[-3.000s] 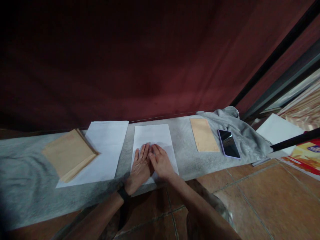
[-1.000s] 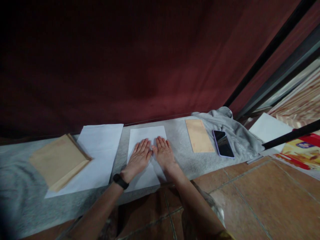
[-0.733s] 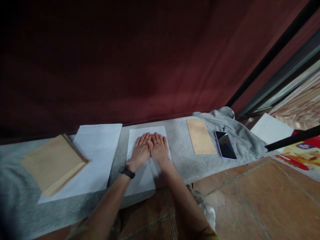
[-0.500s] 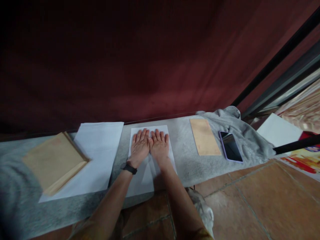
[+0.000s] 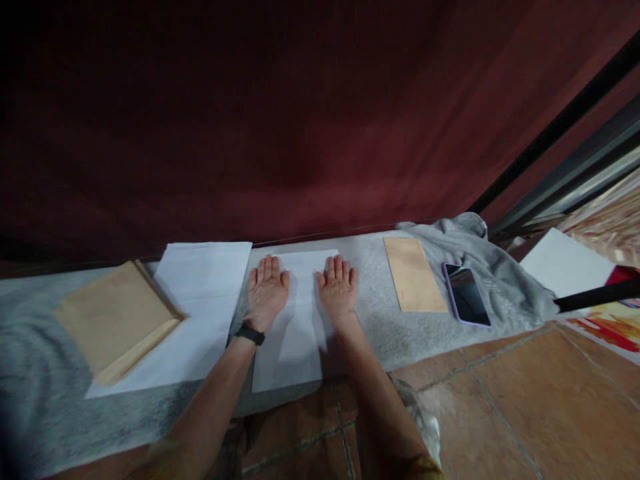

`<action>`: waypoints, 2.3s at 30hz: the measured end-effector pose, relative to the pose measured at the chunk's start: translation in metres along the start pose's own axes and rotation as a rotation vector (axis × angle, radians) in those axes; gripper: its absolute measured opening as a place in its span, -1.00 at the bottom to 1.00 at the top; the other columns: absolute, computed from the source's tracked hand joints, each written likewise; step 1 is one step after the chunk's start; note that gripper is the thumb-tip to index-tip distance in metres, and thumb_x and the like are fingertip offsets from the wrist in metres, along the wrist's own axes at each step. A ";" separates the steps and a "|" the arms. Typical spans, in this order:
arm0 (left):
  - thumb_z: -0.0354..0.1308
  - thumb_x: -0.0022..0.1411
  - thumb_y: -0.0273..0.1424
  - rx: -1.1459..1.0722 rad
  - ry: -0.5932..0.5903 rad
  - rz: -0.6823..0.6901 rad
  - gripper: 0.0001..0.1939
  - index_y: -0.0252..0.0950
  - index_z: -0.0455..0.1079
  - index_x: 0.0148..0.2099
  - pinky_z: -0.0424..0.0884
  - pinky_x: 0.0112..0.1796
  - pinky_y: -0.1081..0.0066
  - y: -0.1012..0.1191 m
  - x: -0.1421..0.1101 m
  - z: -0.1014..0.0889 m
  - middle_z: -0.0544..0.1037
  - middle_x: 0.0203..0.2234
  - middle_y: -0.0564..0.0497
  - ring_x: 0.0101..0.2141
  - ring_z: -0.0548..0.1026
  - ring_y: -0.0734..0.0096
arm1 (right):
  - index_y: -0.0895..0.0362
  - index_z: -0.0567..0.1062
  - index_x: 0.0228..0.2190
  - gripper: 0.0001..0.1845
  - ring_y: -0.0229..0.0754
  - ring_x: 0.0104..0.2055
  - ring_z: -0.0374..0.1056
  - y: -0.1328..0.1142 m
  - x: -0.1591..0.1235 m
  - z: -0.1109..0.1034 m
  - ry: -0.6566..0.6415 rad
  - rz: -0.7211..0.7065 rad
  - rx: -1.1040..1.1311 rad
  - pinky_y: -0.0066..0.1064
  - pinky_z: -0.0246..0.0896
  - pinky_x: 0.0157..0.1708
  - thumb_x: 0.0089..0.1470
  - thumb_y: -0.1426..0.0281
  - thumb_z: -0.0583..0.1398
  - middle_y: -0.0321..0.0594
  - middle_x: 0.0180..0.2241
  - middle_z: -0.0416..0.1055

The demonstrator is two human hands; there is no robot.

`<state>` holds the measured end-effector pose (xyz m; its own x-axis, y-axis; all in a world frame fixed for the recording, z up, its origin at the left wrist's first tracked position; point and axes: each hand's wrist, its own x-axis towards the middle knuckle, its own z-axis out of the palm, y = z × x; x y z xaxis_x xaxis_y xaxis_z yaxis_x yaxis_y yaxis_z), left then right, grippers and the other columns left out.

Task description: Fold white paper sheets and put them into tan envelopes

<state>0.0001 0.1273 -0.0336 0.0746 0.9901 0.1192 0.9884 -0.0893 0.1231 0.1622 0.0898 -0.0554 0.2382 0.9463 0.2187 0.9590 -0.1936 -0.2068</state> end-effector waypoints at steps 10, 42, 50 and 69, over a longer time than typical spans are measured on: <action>-0.24 0.47 -0.30 -0.008 0.040 0.013 -0.38 -0.57 0.10 0.42 0.01 0.35 0.08 -0.017 -0.010 -0.003 0.14 0.39 -0.32 0.39 0.11 0.06 | 0.30 0.14 0.36 -0.32 0.17 0.39 0.06 0.022 -0.005 -0.012 -0.013 0.049 -0.034 0.06 -0.13 0.34 0.42 0.15 -0.13 0.08 0.39 0.09; -0.03 0.40 0.08 -0.191 -0.200 0.959 -0.22 -0.23 -0.01 0.47 -0.25 0.39 -0.07 -0.016 -0.132 -0.033 0.07 0.44 -0.12 0.43 -0.05 0.16 | 0.28 0.38 0.20 -0.50 0.09 0.13 0.35 0.054 -0.036 -0.039 -0.018 -0.096 0.076 -0.10 0.22 0.13 0.34 0.35 0.01 0.11 0.13 0.44; 0.01 0.41 -0.01 -0.195 -0.200 0.953 -0.33 -0.25 0.13 0.41 -0.23 0.38 -0.03 -0.013 -0.137 -0.032 0.17 0.41 -0.14 0.41 0.03 0.16 | 0.16 0.42 0.15 -0.56 -0.11 -0.19 0.51 0.051 -0.029 -0.050 -0.098 0.047 0.093 -0.36 0.36 -0.19 0.30 0.38 0.05 -0.04 -0.08 0.54; -0.04 0.48 -0.27 -0.204 -0.075 0.952 -0.60 -0.26 0.32 0.26 -0.02 0.38 0.14 -0.005 -0.133 -0.027 0.39 0.29 -0.09 0.31 0.27 0.28 | 0.14 0.39 0.15 -0.55 -0.13 -0.29 0.53 0.060 -0.021 -0.038 -0.159 0.079 0.372 -0.39 0.35 -0.27 0.26 0.37 0.07 -0.20 -0.31 0.61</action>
<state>-0.0184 -0.0067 -0.0229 0.8450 0.4979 0.1952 0.4691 -0.8653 0.1765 0.2206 0.0486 -0.0361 0.2546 0.9660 0.0442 0.8110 -0.1884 -0.5539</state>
